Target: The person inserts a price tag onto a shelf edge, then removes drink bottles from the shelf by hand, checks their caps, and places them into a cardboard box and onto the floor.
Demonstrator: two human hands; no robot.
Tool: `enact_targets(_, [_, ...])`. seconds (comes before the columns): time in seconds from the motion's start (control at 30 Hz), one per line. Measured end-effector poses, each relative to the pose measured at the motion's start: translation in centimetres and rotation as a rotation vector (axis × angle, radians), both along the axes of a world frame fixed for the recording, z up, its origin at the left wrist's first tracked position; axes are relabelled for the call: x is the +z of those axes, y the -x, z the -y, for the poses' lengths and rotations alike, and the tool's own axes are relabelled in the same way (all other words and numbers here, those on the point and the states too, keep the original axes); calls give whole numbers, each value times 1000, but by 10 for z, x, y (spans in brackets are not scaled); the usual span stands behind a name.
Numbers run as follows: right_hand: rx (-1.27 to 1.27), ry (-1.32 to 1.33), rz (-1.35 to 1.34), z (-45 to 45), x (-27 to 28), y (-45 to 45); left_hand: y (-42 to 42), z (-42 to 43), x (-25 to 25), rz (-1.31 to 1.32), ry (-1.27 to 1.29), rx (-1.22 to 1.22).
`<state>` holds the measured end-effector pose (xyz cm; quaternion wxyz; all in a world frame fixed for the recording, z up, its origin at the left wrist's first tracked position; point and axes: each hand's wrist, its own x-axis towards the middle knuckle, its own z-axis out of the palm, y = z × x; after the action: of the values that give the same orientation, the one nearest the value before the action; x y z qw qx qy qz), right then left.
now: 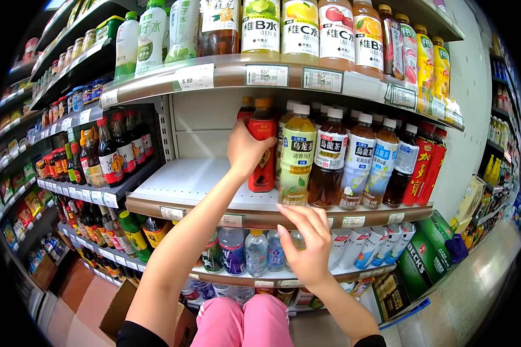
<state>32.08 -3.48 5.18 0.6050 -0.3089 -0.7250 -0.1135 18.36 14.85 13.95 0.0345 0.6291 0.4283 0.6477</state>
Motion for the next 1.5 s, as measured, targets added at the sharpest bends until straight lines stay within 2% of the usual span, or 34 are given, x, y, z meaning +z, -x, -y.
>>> enact_targets(0.2, [-18,-67,3,-5,26,6,-7,55,-11,-15,-230,48])
enact_targets(0.23, [-58,-140,21,-11,31,6,-8,62,-15,-15,-261,51])
enact_targets(0.4, [-115,-37,-130,-28,70,16,-5,79,-30,16,-310,-4])
enact_targets(0.63, [-175,28,-30,-42,96,32,-3,91,-37,16,-353,13])
enact_targets(0.77, [-121,0,-22,-39,100,40,6,92,-39,19,-399,3])
enact_targets(0.87, [-115,-191,8,-34,102,48,16,96,-35,30,-473,16])
enact_targets(1.0, [-65,-152,-1,-2,105,71,41,123,-27,53,-543,-21])
enact_targets(1.13, [-15,-250,51,24,106,97,79,158,-29,6,-596,37])
enact_targets(1.27, [157,-195,86,51,98,132,128,200,-49,-50,-556,98])
enact_targets(1.3, [146,-174,162,56,95,137,141,211,-56,-50,-521,117])
enact_targets(1.37, [283,-43,170,66,84,157,163,232,-73,-49,-490,173])
enact_targets(1.5, [381,91,352,76,64,195,205,268,-114,-60,-351,258])
